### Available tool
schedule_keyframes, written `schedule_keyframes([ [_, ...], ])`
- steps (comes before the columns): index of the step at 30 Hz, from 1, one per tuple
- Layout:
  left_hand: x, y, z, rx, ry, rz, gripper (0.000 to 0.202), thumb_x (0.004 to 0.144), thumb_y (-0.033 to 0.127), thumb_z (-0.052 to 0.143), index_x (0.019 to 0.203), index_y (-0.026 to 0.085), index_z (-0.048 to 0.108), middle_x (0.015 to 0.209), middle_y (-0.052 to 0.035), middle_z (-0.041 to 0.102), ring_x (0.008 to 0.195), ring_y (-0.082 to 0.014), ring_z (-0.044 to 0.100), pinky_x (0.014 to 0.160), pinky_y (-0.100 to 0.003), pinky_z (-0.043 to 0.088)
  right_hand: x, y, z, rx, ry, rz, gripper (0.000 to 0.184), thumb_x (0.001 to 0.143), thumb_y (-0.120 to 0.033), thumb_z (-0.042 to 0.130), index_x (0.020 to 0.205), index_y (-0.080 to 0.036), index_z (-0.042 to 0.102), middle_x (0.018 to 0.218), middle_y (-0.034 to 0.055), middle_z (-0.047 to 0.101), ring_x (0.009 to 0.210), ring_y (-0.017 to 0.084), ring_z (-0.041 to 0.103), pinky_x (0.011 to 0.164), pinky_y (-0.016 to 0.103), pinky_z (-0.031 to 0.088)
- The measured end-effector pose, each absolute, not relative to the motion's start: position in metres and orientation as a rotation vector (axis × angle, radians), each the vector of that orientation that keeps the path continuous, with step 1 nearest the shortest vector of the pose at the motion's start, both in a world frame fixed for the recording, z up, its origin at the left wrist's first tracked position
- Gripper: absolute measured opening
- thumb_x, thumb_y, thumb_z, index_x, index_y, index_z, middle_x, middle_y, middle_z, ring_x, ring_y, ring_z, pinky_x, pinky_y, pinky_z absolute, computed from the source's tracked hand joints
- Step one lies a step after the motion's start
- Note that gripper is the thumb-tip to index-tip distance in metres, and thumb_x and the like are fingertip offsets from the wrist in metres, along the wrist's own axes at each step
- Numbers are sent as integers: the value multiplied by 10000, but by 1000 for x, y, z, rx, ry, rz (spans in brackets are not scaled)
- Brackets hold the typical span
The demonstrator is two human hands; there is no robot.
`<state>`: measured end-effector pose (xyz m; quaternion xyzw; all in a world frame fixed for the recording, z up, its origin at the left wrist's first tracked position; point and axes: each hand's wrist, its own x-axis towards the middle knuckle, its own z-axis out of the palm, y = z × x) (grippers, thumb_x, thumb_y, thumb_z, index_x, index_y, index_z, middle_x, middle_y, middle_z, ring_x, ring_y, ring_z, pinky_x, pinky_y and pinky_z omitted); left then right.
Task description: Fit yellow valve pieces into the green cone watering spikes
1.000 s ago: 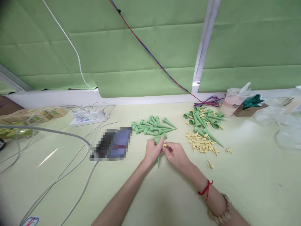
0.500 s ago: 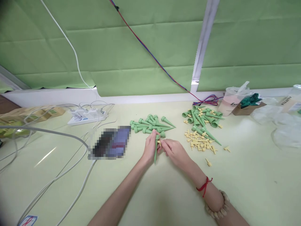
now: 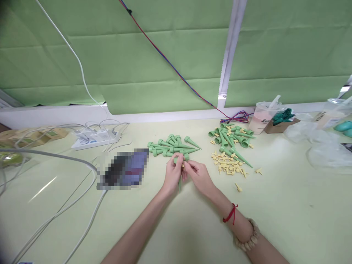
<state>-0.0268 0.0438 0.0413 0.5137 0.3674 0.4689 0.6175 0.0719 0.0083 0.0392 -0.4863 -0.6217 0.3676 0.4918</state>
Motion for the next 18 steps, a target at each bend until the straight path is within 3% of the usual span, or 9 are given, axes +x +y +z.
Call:
schedule_keyframes([
  [5, -24, 39, 46, 992, 870, 1021, 358, 718, 497, 543, 680, 189, 366, 373, 113, 278, 262, -27, 229, 261, -129, 148, 71, 8, 35, -1283, -1685, 496, 378, 890, -312, 355, 533, -184, 355, 494, -19, 472, 514, 110, 413, 557, 236, 335],
  [12, -32, 39, 53, 1028, 852, 729, 427, 735, 490, 517, 531, 168, 325, 357, 85, 276, 271, -11, 202, 279, -141, 117, 80, 13, 32, -1189, -1949, 31, 366, 906, -288, 312, 561, -180, 369, 545, 1, 459, 561, 123, 407, 597, 254, 312],
  [15, -30, 36, 51, 1076, 879, 864, 392, 734, 504, 514, 591, 172, 363, 372, 90, 285, 279, -24, 225, 289, -150, 142, 79, 11, 35, -1197, -1922, 106, 392, 904, -269, 296, 537, -177, 396, 526, 2, 477, 544, 119, 424, 594, 251, 319],
  [18, -24, 25, 46, 1115, 945, 1173, 338, 747, 518, 499, 777, 191, 415, 415, 100, 297, 313, -42, 274, 321, -150, 209, 71, 4, 39, -1288, -1698, 380, 465, 914, -267, 235, 497, -173, 418, 491, -1, 488, 493, 102, 440, 543, 229, 334],
])
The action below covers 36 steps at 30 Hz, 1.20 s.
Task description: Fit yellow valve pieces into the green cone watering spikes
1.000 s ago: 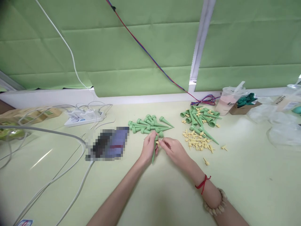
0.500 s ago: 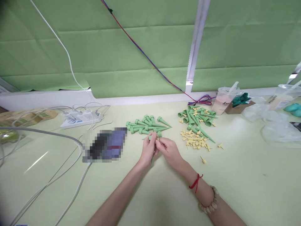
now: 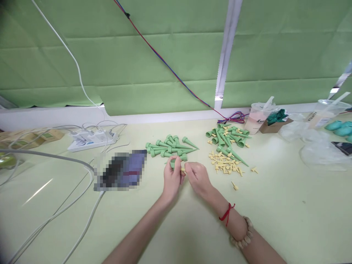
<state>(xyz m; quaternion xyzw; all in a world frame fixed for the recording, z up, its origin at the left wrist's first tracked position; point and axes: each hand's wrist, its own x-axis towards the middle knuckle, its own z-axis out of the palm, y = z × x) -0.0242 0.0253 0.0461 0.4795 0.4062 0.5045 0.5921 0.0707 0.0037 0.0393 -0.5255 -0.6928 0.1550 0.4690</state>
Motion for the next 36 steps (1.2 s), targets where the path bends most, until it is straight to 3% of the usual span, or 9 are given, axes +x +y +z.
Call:
schedule_keyframes([
  [3, -21, 12, 45, 1136, 949, 1260, 359, 766, 554, 444, 854, 208, 404, 442, 95, 291, 350, -51, 272, 348, -159, 233, 59, -3, 42, -1371, -1481, 436, 487, 893, -305, 290, 432, -175, 377, 406, -8, 441, 403, 91, 400, 452, 226, 305],
  [7, -20, 3, 50, 1141, 920, 1255, 376, 786, 572, 388, 768, 196, 390, 529, 66, 337, 385, -43, 269, 357, -169, 245, 55, -5, 42, -1321, -1535, 29, 449, 828, -201, 334, 383, -182, 279, 341, -14, 366, 363, 83, 327, 443, 240, 280],
  [11, -22, 8, 58, 1184, 959, 1127, 364, 787, 546, 416, 725, 188, 395, 461, 82, 289, 336, -32, 237, 327, -162, 214, 67, 1, 41, -1212, -1666, -269, 399, 770, -108, 350, 385, -186, 280, 332, -24, 366, 350, 79, 307, 433, 245, 266],
  [15, -25, 17, 66, 1233, 981, 949, 343, 757, 531, 477, 755, 192, 422, 374, 101, 278, 283, -40, 230, 278, -152, 154, 78, 7, 38, -1168, -1756, -355, 378, 759, -97, 350, 395, -195, 326, 347, -21, 415, 357, 85, 337, 439, 248, 285],
  [26, -43, 37, 60, 1267, 839, 415, 497, 709, 610, 458, 525, 151, 414, 374, 41, 361, 281, -23, 225, 290, -162, 87, 83, 20, 36, -1082, -2005, -371, 366, 744, -188, 378, 384, -203, 311, 354, -21, 402, 362, 93, 322, 438, 264, 246],
  [29, -33, 29, 57, 1228, 902, 921, 406, 744, 573, 446, 727, 168, 469, 425, 69, 365, 300, -43, 257, 301, -165, 163, 85, 18, 48, -1240, -1991, -208, 411, 798, -240, 368, 391, -188, 389, 382, -10, 444, 379, 90, 360, 452, 261, 243],
  [31, -28, 19, 56, 1232, 980, 1261, 345, 771, 524, 453, 851, 188, 461, 480, 73, 386, 354, -54, 317, 371, -170, 288, 78, 12, 54, -1410, -1856, -74, 453, 846, -265, 347, 413, -171, 442, 404, -7, 470, 388, 83, 381, 444, 252, 224],
  [36, -31, 5, 48, 1426, 987, 1558, 265, 803, 453, 443, 857, 194, 450, 646, 9, 506, 508, -95, 456, 515, -210, 378, 44, -2, 57, -1540, -1463, 61, 517, 849, -384, 375, 388, -152, 360, 349, -15, 351, 349, 71, 297, 410, 241, 167],
])
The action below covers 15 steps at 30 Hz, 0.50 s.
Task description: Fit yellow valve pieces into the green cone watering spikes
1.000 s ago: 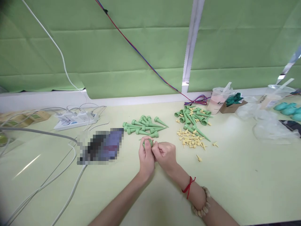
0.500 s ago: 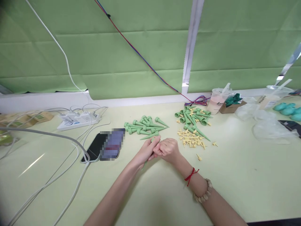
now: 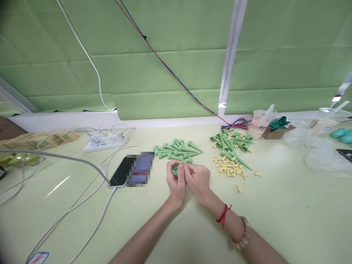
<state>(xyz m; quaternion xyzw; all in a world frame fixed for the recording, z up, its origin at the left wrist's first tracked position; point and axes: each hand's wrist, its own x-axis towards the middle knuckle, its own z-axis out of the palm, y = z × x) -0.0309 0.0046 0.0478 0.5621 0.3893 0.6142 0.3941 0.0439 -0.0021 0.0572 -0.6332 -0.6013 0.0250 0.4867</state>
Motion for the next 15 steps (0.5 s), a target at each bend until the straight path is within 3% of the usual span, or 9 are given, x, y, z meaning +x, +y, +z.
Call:
schedule_keyframes([
  [6, -37, 11, 54, 1339, 1022, 1592, 344, 801, 531, 390, 851, 196, 455, 621, 16, 477, 435, -76, 369, 441, -208, 327, 24, 2, 60, -1383, -1375, 149, 501, 840, -329, 361, 378, -167, 254, 338, -17, 285, 341, 68, 251, 386, 234, 195],
  [10, -41, 19, 73, 1190, 949, 1280, 364, 794, 560, 383, 761, 200, 421, 470, 72, 345, 312, -48, 262, 303, -178, 211, 32, 16, 64, -1251, -1521, -117, 474, 823, -233, 323, 357, -181, 249, 317, -12, 308, 338, 74, 267, 406, 246, 238],
  [15, -52, 29, 86, 1262, 916, 1154, 364, 762, 553, 455, 734, 191, 424, 414, 89, 302, 263, -30, 244, 261, -153, 134, 52, 36, 70, -1113, -1838, -304, 419, 791, -187, 324, 374, -185, 285, 346, -7, 374, 352, 80, 299, 434, 253, 256],
])
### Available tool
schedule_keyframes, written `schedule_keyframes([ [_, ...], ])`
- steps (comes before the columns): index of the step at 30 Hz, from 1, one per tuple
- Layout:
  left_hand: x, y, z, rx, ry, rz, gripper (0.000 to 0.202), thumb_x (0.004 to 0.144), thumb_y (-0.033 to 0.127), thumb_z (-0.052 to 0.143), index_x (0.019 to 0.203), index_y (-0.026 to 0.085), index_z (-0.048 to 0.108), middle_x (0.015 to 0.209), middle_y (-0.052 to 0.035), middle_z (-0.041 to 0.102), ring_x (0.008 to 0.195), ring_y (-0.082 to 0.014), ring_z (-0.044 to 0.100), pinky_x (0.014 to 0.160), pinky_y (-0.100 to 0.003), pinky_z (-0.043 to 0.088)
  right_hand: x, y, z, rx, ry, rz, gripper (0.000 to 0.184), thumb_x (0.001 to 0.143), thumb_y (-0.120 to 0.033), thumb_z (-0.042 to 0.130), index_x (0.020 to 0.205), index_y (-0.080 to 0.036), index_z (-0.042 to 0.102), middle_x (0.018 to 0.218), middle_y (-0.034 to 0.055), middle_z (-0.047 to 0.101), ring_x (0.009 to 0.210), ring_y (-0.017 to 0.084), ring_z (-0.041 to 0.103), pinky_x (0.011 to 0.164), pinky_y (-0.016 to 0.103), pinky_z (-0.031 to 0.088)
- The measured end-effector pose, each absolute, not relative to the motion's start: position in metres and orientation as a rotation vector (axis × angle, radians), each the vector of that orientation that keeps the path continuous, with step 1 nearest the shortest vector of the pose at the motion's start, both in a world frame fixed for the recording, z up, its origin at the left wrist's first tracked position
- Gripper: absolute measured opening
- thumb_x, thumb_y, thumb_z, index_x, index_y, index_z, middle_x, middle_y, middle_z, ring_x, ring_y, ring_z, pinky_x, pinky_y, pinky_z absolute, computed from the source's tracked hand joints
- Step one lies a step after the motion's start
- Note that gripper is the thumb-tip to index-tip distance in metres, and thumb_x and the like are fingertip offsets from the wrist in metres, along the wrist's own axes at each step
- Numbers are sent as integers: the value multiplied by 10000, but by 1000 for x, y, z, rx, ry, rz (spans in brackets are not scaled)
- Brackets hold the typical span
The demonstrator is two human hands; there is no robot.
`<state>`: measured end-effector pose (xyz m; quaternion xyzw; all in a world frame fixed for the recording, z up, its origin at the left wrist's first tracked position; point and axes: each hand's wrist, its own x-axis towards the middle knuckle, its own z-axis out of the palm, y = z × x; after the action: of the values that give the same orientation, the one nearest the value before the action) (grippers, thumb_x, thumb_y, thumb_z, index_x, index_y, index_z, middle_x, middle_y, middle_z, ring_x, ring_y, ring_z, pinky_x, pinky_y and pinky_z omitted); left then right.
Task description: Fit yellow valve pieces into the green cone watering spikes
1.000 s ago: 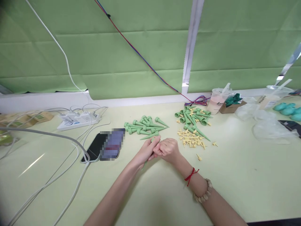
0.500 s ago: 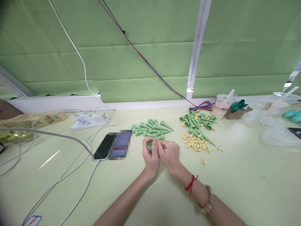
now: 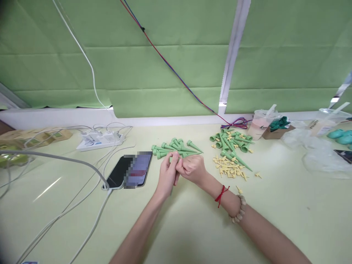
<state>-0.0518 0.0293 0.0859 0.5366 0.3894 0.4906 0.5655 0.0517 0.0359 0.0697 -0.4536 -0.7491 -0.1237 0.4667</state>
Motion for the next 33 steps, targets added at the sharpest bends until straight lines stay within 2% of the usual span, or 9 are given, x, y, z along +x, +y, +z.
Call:
schedule_keyframes([
  [5, -57, 37, 87, 1268, 886, 1016, 384, 744, 571, 465, 733, 189, 425, 346, 101, 287, 237, -42, 232, 252, -154, 123, 60, 43, 74, -1070, -1975, -213, 408, 786, -259, 373, 390, -185, 305, 377, -8, 399, 376, 85, 311, 461, 257, 264],
  [10, -56, 37, 83, 1241, 876, 985, 499, 774, 647, 290, 886, 182, 435, 355, 68, 384, 317, -88, 356, 352, -178, 317, 62, 33, 71, -1173, -1666, 430, 468, 895, -373, 242, 490, -180, 376, 458, -10, 395, 443, 97, 381, 477, 237, 336],
  [13, -53, 36, 80, 1213, 918, 969, 545, 780, 661, 216, 941, 181, 416, 363, 58, 410, 335, -99, 366, 391, -192, 336, 70, 21, 69, -1142, -1445, 642, 346, 869, -410, 361, 668, -170, 506, 593, 5, 501, 545, 112, 478, 547, 243, 421],
  [16, -50, 35, 78, 1225, 899, 953, 542, 784, 659, 195, 951, 184, 394, 366, 59, 416, 344, -102, 375, 412, -193, 330, 79, 12, 66, -1152, -1393, 696, 219, 792, -371, 532, 823, -167, 604, 778, 56, 616, 672, 143, 568, 668, 284, 480],
  [19, -49, 36, 74, 1246, 844, 898, 516, 789, 651, 216, 937, 186, 386, 376, 56, 426, 355, -104, 385, 418, -193, 323, 85, 6, 65, -1149, -1408, 675, 184, 747, -326, 596, 841, -178, 653, 861, 76, 646, 764, 168, 605, 714, 302, 500],
  [24, -49, 38, 68, 1247, 742, 789, 483, 793, 618, 294, 982, 182, 383, 402, 73, 428, 351, -88, 384, 413, -188, 309, 89, 1, 65, -1147, -1496, 609, 114, 736, -255, 609, 786, -195, 692, 811, 57, 668, 759, 160, 616, 664, 260, 508],
  [26, -50, 39, 69, 1249, 670, 733, 460, 787, 545, 420, 1057, 175, 376, 498, 53, 496, 443, -96, 478, 492, -207, 379, 91, 1, 63, -1194, -1460, 553, 94, 729, -244, 613, 737, -194, 692, 760, 49, 670, 712, 156, 615, 640, 256, 509],
  [29, -50, 40, 70, 1296, 610, 690, 480, 724, 397, 597, 1105, 167, 420, 754, -12, 584, 618, -113, 571, 673, -269, 446, 95, 2, 57, -1249, -1337, 521, 91, 721, -242, 613, 702, -185, 681, 730, 47, 664, 681, 155, 616, 639, 261, 513],
  [33, -45, 43, 64, 1308, 667, 759, 494, 682, 337, 650, 1103, 155, 466, 873, -47, 584, 593, -105, 578, 678, -290, 465, 96, 5, 53, -1280, -1238, 597, 100, 707, -243, 619, 710, -160, 674, 738, 55, 664, 680, 157, 624, 647, 263, 514],
])
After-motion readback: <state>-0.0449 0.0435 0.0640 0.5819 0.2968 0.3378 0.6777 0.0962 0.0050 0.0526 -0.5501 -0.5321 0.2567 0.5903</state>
